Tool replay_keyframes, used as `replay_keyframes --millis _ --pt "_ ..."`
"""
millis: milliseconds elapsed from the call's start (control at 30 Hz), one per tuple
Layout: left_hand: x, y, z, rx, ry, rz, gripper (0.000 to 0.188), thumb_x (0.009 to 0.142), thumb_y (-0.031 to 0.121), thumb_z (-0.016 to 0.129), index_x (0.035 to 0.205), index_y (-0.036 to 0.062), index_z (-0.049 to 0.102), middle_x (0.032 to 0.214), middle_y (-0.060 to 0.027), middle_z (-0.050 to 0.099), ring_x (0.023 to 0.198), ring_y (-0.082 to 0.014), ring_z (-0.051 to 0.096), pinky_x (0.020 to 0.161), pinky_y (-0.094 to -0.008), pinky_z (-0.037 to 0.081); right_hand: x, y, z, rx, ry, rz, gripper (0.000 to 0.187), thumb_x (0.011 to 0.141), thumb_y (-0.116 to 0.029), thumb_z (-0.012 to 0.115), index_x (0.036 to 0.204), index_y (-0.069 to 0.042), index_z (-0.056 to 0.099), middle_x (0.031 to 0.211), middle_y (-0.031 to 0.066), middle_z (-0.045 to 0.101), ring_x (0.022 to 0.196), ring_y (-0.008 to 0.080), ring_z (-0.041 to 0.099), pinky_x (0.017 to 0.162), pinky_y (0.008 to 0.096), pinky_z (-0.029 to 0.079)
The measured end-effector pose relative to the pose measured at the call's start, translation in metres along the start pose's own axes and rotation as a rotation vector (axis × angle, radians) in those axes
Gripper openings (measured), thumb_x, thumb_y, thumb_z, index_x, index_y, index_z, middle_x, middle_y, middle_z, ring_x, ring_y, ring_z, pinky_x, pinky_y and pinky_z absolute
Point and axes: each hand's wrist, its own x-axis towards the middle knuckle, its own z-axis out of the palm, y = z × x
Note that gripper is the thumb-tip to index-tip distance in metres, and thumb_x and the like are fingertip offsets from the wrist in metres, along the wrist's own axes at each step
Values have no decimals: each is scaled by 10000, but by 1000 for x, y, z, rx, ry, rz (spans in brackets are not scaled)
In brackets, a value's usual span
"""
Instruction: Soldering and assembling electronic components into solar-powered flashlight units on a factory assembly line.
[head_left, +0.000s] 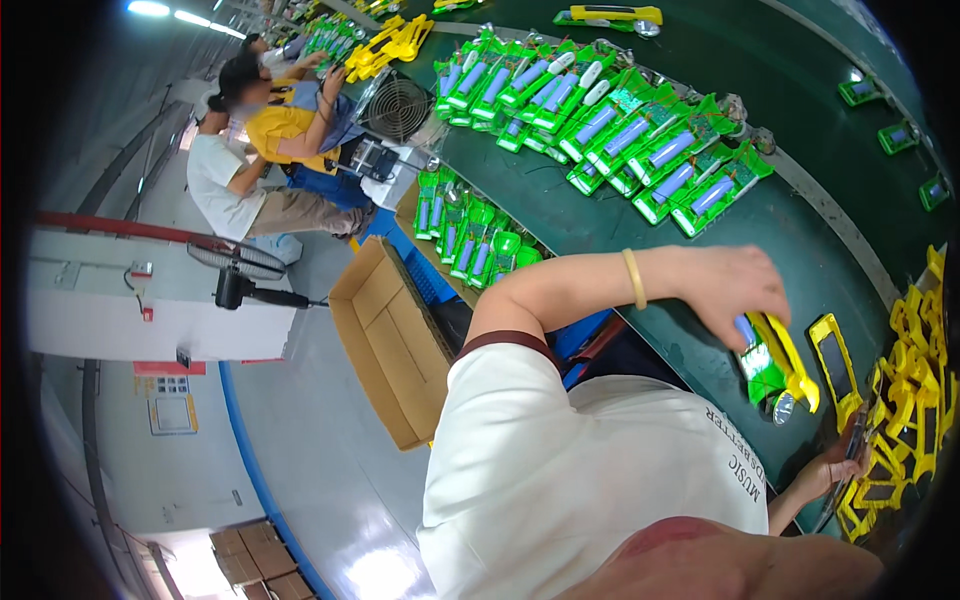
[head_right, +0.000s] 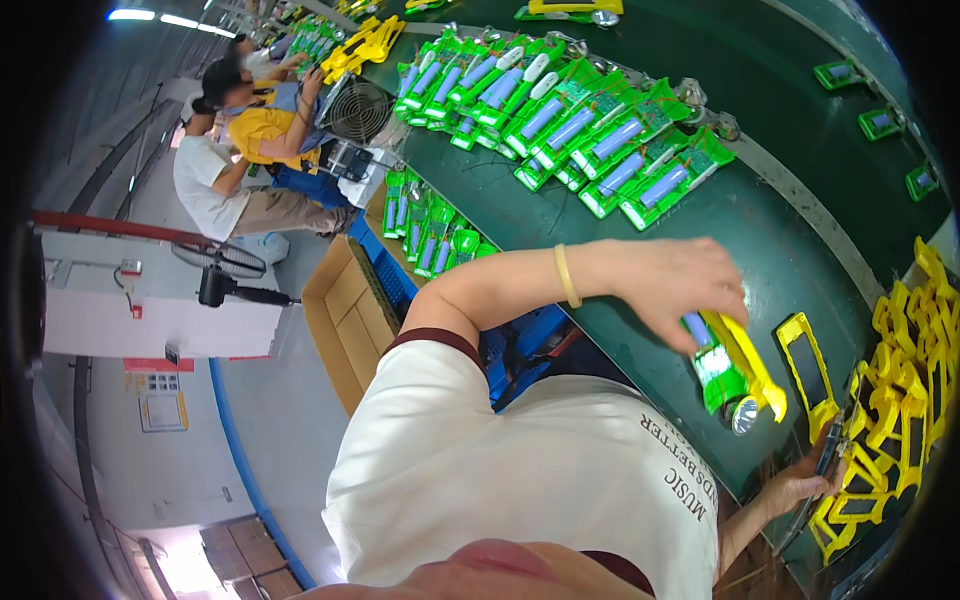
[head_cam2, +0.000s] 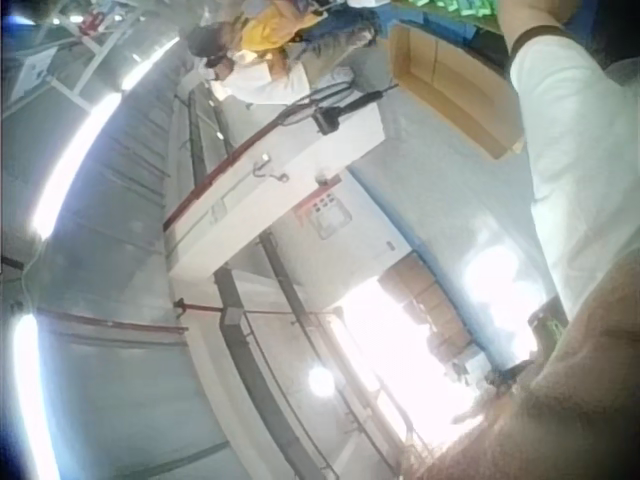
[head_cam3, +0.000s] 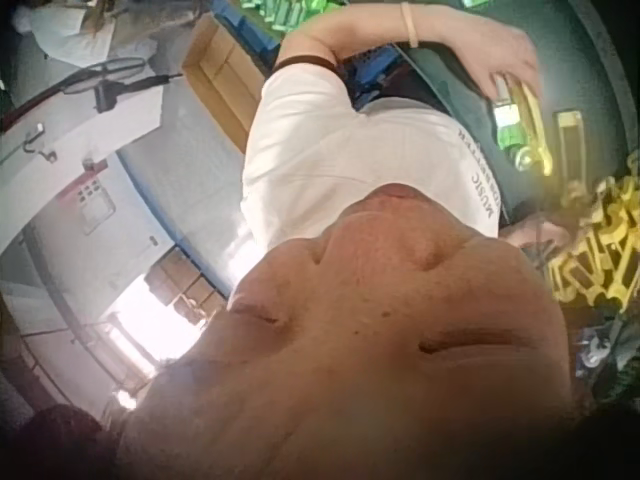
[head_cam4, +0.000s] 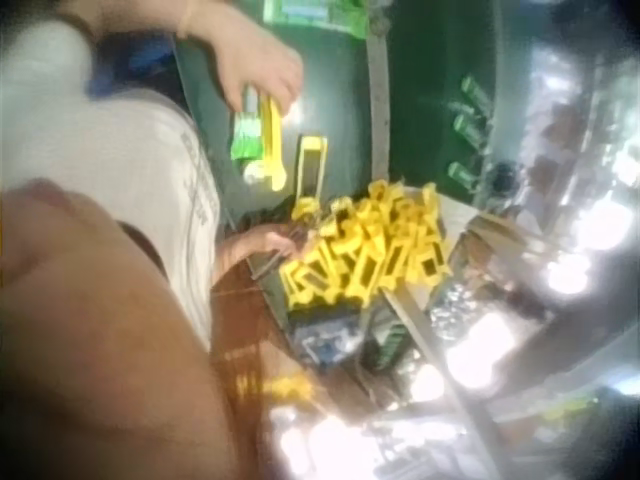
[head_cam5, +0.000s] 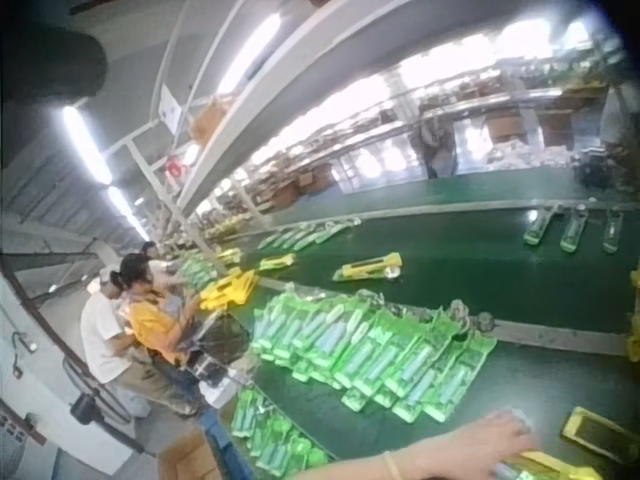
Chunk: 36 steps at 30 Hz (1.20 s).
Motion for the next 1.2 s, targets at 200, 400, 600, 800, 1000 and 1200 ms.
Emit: replay_keyframes --millis 200,400,600,800,1000,1200 --pt "-9 2 37 -94 95 113 400 679 242 674 1048 145 556 1003 -71 547 928 -235 532 800 -384 406 8 -5 18 314 -76 21 538 898 -490 284 1200 -47 337 1220 280 401 1106 407 434 1000 481 286" --pt "-12 5 30 -71 239 135 326 666 154 657 984 173 591 1031 -66 522 976 -224 500 857 -408 367 8 -4 7 141 -123 -187 451 923 -449 213 1125 -84 383 1225 248 409 1107 399 434 1010 489 283" --pt "5 -9 36 -115 89 78 333 666 144 652 986 175 565 943 -63 504 902 -241 497 797 -379 378 7 -23 9 -419 41 -53 551 922 -475 111 1053 -15 386 1073 203 539 776 233 485 698 301 398" --pt "33 -24 -26 -29 352 33 367 616 114 650 967 109 542 903 -75 510 876 -255 494 753 -355 408 2 3 -1 -115 21 143 668 841 -629 230 1149 -42 309 1036 204 548 692 207 519 614 276 434" --pt "123 -125 -81 117 433 -205 416 612 206 659 994 79 554 955 -162 534 970 -313 483 837 -365 418 0 14 -10 59 -17 111 609 836 -610 289 1171 -101 305 1043 211 533 870 323 590 733 361 511" --pt "111 -240 -81 295 642 -907 504 627 132 678 1070 96 439 1049 -179 475 929 -352 527 818 -419 449 6 -4 10 112 -93 130 633 814 -613 364 1134 -69 324 1078 201 498 913 310 580 780 386 485"
